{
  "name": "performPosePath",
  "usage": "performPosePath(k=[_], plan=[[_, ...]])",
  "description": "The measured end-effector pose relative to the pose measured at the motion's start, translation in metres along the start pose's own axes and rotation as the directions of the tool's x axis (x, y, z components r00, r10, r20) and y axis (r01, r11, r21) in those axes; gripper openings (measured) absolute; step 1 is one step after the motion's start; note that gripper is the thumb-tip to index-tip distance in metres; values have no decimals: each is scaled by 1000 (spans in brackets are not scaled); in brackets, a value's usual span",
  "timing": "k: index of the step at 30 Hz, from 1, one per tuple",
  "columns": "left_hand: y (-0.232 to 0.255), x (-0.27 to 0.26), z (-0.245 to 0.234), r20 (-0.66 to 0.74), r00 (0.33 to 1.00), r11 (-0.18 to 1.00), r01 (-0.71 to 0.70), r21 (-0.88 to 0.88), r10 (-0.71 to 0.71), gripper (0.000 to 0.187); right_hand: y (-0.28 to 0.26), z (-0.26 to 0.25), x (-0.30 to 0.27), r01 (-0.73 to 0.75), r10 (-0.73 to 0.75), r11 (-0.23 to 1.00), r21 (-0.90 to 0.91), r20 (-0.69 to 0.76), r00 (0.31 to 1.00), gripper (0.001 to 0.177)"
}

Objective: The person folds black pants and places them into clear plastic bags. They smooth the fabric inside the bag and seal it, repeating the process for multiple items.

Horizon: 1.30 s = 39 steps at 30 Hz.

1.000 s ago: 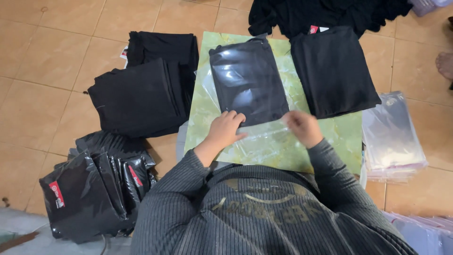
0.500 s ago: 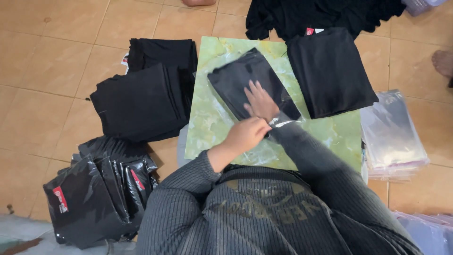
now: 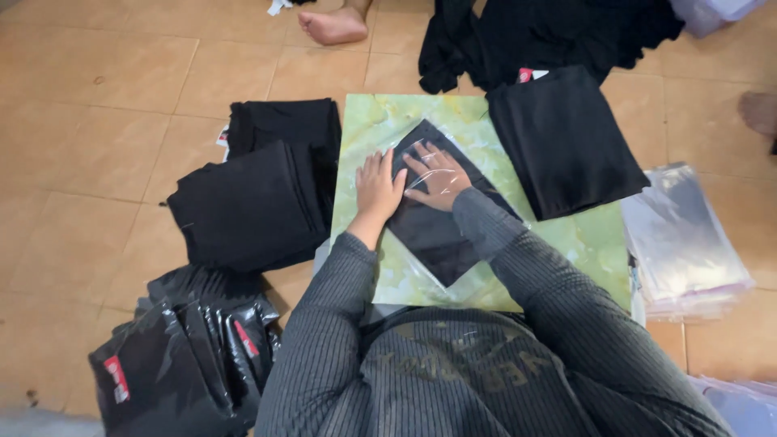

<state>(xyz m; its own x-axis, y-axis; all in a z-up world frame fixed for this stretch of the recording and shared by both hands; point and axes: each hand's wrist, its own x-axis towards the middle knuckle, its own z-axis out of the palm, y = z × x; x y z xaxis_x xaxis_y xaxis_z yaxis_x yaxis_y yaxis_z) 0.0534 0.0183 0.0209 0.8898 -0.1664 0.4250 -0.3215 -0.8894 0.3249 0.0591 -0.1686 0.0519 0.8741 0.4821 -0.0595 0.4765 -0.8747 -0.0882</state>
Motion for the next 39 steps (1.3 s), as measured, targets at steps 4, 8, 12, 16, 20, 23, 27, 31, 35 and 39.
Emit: performPosePath(k=[4, 8, 12, 16, 20, 23, 27, 31, 35, 39], plan=[[4, -5, -11, 181, 979, 994, 105, -41, -96, 62, 12, 9, 9, 121, -112, 991, 58, -145, 983, 75], [7, -7, -17, 212, 970, 992, 124, -13, -118, 66, 20, 22, 16, 305, -299, 952, -1, -188, 936, 76], [8, -7, -17, 255, 951, 984, 178, 6, -174, 70, 25, 51, 30, 91, -64, 994, 55, -372, 926, 88], [-4, -11, -2, 125, 975, 983, 184, -2, -182, 63, 21, 48, 31, -40, 48, 999, 34, -313, 948, 91], [-25, -15, -2, 151, 970, 968, 210, -138, -189, 51, 24, 48, 23, 44, -41, 999, 8, -213, 976, 89], [-26, -15, -4, 210, 953, 957, 250, -147, -217, 53, 5, 34, 9, 353, -371, 928, -117, -243, 896, 80], [-20, -17, -6, 228, 951, 968, 234, -92, -208, 55, 13, 43, 11, 363, -347, 931, 39, -212, 913, 79], [-24, -15, -9, 231, 948, 969, 238, -69, -217, 56, 2, 17, 10, 49, -43, 998, 38, -139, 989, 86], [-38, -15, -19, 121, 941, 774, 330, -540, -317, 46, 0, 15, 4, 62, -58, 998, 12, -184, 981, 84], [-53, -17, -27, 133, 915, 468, 315, -826, -380, 46, 8, 42, 24, 326, -327, 944, -58, -303, 895, 70]])
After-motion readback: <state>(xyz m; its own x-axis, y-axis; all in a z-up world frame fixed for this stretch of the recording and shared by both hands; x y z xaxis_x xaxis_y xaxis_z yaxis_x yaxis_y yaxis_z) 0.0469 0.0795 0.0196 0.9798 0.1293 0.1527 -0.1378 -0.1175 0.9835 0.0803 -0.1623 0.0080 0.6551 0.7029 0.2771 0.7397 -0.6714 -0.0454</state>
